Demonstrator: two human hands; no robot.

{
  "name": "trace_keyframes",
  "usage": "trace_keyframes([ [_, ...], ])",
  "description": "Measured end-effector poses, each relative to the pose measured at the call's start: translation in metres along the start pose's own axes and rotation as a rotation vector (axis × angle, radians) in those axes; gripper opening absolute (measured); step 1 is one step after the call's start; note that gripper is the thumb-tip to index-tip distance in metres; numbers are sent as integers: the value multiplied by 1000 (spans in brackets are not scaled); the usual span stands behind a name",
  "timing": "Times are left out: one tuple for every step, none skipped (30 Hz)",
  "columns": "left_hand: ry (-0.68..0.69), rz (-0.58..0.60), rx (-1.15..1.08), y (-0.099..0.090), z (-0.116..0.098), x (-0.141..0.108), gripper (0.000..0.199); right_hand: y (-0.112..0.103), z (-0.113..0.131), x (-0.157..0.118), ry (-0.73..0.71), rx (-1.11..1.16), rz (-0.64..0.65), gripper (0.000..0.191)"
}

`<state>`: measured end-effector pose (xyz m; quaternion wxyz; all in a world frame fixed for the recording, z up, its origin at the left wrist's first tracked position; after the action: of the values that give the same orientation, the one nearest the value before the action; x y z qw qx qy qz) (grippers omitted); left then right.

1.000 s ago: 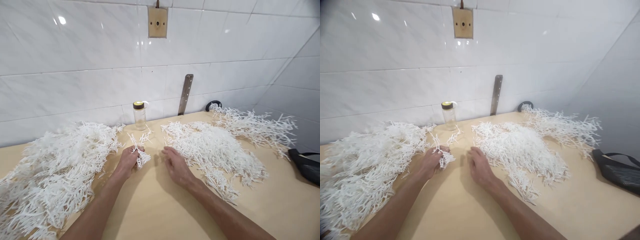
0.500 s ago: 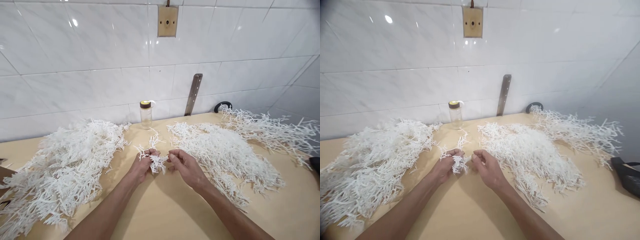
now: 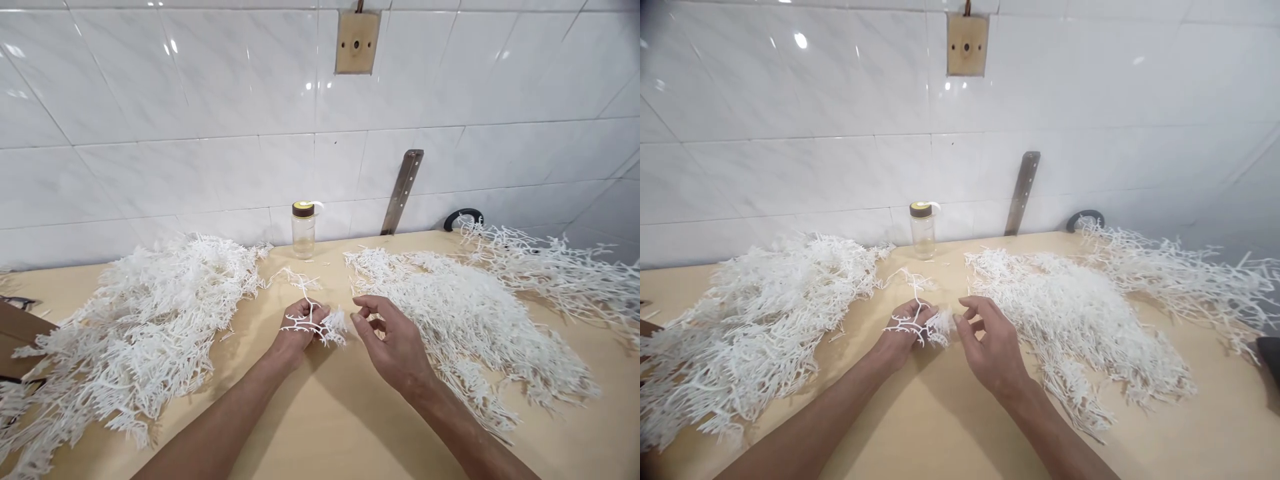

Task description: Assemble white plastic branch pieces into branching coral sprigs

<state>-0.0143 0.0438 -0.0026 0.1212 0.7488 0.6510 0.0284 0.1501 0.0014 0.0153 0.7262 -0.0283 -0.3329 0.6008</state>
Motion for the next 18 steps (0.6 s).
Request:
trace_keyframes([
  [1, 6, -8, 0, 1, 0, 39, 0, 4, -1, -55, -8, 40, 26],
  [6, 12, -12, 0, 1, 0, 38, 0, 6, -2, -108, -15, 91, 27],
  [10, 19, -12, -1, 1, -1, 37, 2, 8, -3, -156, -25, 145, 29],
  [14, 26, -7, -1, 1, -1, 35, 3, 9, -4, -190, -39, 191, 30],
  [17, 31, -2, -1, 1, -2, 34, 5, 8, -5, -206, -54, 225, 29],
  [13, 38, 0, 0, 1, -2, 34, 6, 6, -5, -204, -71, 246, 27],
  [2, 46, 2, 0, 2, -2, 34, 8, 4, -5, -189, -86, 257, 24],
  [-10, 55, 1, 0, 2, -2, 35, 9, 1, -5, -162, -98, 257, 22],
  [-18, 60, 0, 0, 3, -2, 36, 9, -1, -4, -128, -105, 249, 21],
  [-18, 55, 5, 0, 3, -1, 37, 9, -3, -4, -85, -100, 241, 20],
  [-14, 39, 16, -1, 4, 0, 37, 9, -5, -3, -30, -80, 236, 19],
  [-8, 12, 28, -2, 4, 2, 37, 9, -7, -2, 42, -44, 240, 19],
  [-3, -17, 34, -2, 5, 3, 36, 8, -9, -2, 129, 8, 260, 20],
  [0, -39, 36, -3, 5, 4, 33, 9, -11, -2, 222, 77, 290, 23],
  [1, -46, 32, -4, 5, 5, 30, 9, -12, -2, 309, 154, 325, 26],
  [0, -38, 19, -4, 5, 6, 27, 10, -14, -2, 379, 232, 354, 30],
  [3, -20, 0, -4, 4, 6, 25, 10, -15, -2, 428, 303, 370, 34],
  [7, -2, -16, -3, 4, 6, 24, 11, -16, -1, 457, 364, 369, 36],
])
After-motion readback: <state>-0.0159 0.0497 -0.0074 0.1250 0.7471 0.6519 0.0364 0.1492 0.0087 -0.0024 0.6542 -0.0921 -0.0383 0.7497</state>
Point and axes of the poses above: each hand's wrist, its own x-axis towards the middle knuckle, its own y-axis out of the palm, z = x × y, the point moved 2 cm from there along x, towards the middle knuckle, and after that the axes turned 3 degrees about y, right-handed, at the moved point
